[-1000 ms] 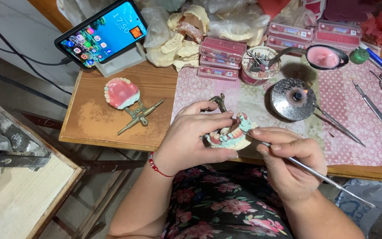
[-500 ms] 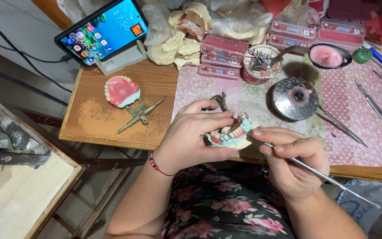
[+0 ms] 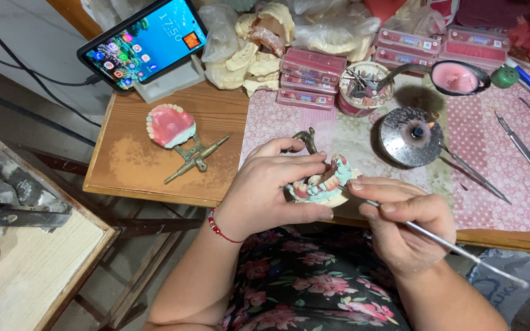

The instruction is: Shaping and applying pink wax to a dental model using a carving tool

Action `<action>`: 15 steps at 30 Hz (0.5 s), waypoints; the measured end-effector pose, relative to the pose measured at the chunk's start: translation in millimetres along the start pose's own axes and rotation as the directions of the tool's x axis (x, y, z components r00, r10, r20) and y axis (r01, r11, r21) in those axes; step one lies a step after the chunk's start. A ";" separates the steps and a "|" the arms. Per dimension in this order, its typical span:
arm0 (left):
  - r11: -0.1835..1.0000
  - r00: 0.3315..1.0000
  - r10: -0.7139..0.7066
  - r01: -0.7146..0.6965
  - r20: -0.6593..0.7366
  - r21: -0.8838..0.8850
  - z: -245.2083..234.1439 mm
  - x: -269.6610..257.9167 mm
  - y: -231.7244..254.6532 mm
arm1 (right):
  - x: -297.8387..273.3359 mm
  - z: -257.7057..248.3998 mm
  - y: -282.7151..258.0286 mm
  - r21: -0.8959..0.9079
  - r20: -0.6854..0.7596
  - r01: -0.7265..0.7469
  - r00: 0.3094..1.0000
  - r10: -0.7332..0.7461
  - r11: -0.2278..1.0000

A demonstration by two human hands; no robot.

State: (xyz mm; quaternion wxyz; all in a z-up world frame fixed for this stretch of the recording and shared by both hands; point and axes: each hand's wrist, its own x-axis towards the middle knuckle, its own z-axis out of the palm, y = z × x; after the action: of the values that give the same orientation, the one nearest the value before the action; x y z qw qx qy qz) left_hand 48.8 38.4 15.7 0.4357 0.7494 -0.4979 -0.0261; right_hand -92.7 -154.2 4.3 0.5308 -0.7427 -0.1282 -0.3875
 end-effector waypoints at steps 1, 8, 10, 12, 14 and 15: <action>1.000 1.000 0.000 0.000 0.001 0.000 0.5 -1.1 -0.2 | -3.3 1.5 1.2 0.000 -0.001 -0.001 1.000 0.001 1.000; 1.000 1.000 0.018 -0.018 -0.006 0.011 0.3 -1.0 -1.0 | -5.5 4.0 2.7 0.037 -0.060 -0.017 0.998 0.019 0.999; 1.000 1.000 0.011 -0.011 -0.009 0.003 0.5 -0.6 -0.6 | -5.5 2.7 2.5 0.030 -0.047 -0.014 0.999 0.015 0.999; 1.000 1.000 0.018 -0.018 0.000 0.016 -0.6 -0.5 -0.3 | -5.2 2.2 2.8 0.042 -0.036 -0.014 0.999 0.016 0.999; 1.000 1.000 0.014 -0.014 -0.007 0.014 0.8 -0.9 -0.9 | -3.1 3.5 1.0 0.024 -0.038 -0.001 0.999 0.001 1.000; 1.000 1.000 0.011 -0.010 -0.014 0.013 1.4 -1.3 -1.2 | -2.1 4.2 0.1 0.006 -0.040 0.013 0.999 -0.013 1.000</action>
State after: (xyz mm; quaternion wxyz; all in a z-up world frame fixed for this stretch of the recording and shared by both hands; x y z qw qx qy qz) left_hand 48.3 38.7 13.6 0.4345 0.7496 -0.4990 -0.0156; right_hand -92.2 -150.1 2.1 0.5329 -0.7325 -0.1234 -0.4052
